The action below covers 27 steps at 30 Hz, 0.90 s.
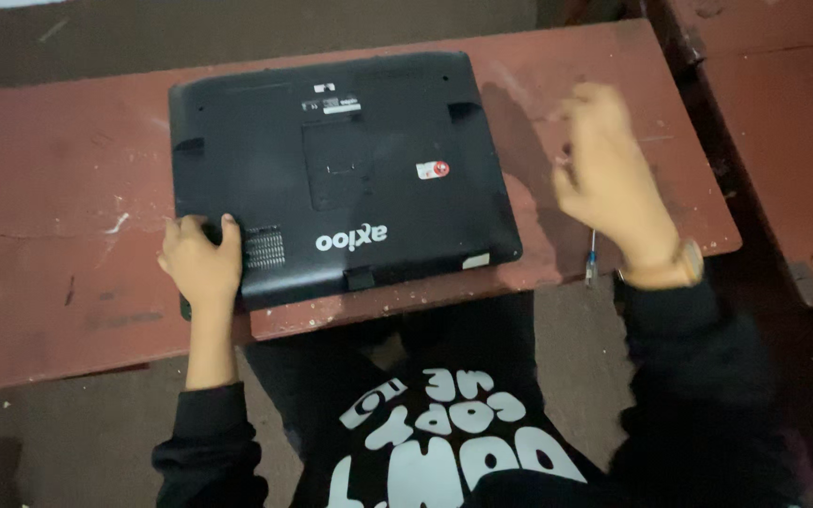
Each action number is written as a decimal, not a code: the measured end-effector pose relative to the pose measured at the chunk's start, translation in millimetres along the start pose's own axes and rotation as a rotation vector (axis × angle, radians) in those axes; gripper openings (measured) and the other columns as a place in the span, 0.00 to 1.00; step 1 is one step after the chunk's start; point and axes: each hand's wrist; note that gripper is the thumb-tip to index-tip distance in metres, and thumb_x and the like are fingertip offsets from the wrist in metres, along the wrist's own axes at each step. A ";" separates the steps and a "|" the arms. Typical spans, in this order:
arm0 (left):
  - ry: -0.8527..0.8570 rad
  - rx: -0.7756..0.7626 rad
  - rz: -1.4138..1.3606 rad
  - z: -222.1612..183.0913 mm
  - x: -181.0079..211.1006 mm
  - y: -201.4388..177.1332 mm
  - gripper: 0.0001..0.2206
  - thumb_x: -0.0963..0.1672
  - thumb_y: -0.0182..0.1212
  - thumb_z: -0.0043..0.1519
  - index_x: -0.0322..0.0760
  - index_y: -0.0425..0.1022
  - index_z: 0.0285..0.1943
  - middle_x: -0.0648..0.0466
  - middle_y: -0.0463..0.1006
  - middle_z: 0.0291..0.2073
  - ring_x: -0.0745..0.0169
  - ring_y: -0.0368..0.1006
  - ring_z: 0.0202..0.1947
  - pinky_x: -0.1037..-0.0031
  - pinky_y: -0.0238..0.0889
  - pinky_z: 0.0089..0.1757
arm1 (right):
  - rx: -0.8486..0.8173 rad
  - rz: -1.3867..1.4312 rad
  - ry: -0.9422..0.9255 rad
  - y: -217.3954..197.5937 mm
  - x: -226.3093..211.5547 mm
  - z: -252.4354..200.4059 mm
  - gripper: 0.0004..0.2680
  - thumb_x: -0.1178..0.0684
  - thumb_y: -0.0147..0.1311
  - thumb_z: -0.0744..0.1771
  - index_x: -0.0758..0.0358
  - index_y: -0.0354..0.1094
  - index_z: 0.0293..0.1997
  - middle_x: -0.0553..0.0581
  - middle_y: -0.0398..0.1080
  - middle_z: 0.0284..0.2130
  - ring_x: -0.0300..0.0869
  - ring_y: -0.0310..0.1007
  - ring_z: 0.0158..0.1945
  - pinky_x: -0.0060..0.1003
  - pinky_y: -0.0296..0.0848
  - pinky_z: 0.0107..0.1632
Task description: The person uses a screwdriver to remove several screws from the back panel of a monitor, then turns the device over to work on the bottom edge.
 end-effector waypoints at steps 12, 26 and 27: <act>0.228 0.022 0.056 -10.6 -6.5 -13.2 0.19 0.51 0.68 0.66 0.29 0.76 0.42 0.43 0.71 0.40 0.36 0.70 0.40 0.47 0.61 0.40 | -0.047 0.123 -0.017 95.9 -24.1 -23.2 0.31 0.73 0.40 0.58 0.66 0.55 0.72 0.66 0.59 0.70 0.63 0.65 0.64 0.54 0.68 0.60; 0.237 0.048 0.184 -20.3 -10.2 -18.1 0.14 0.47 0.72 0.70 0.27 0.81 0.50 0.39 0.73 0.45 0.36 0.73 0.42 0.49 0.63 0.40 | 0.325 0.460 0.122 5.6 -16.1 -64.8 0.23 0.74 0.33 0.66 0.75 0.59 0.70 0.75 0.69 0.56 0.58 0.77 0.53 0.47 0.76 0.59; 0.245 0.036 0.178 -20.2 -10.9 -19.5 0.14 0.47 0.72 0.70 0.27 0.81 0.50 0.39 0.73 0.45 0.36 0.73 0.42 0.49 0.63 0.40 | 0.321 0.456 0.137 4.1 -18.8 -70.1 0.23 0.74 0.33 0.66 0.75 0.59 0.70 0.75 0.69 0.56 0.58 0.77 0.53 0.47 0.76 0.59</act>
Point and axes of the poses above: each hand's wrist, its own z-axis towards the middle knuckle, its own y-axis out of the palm, x = y × z
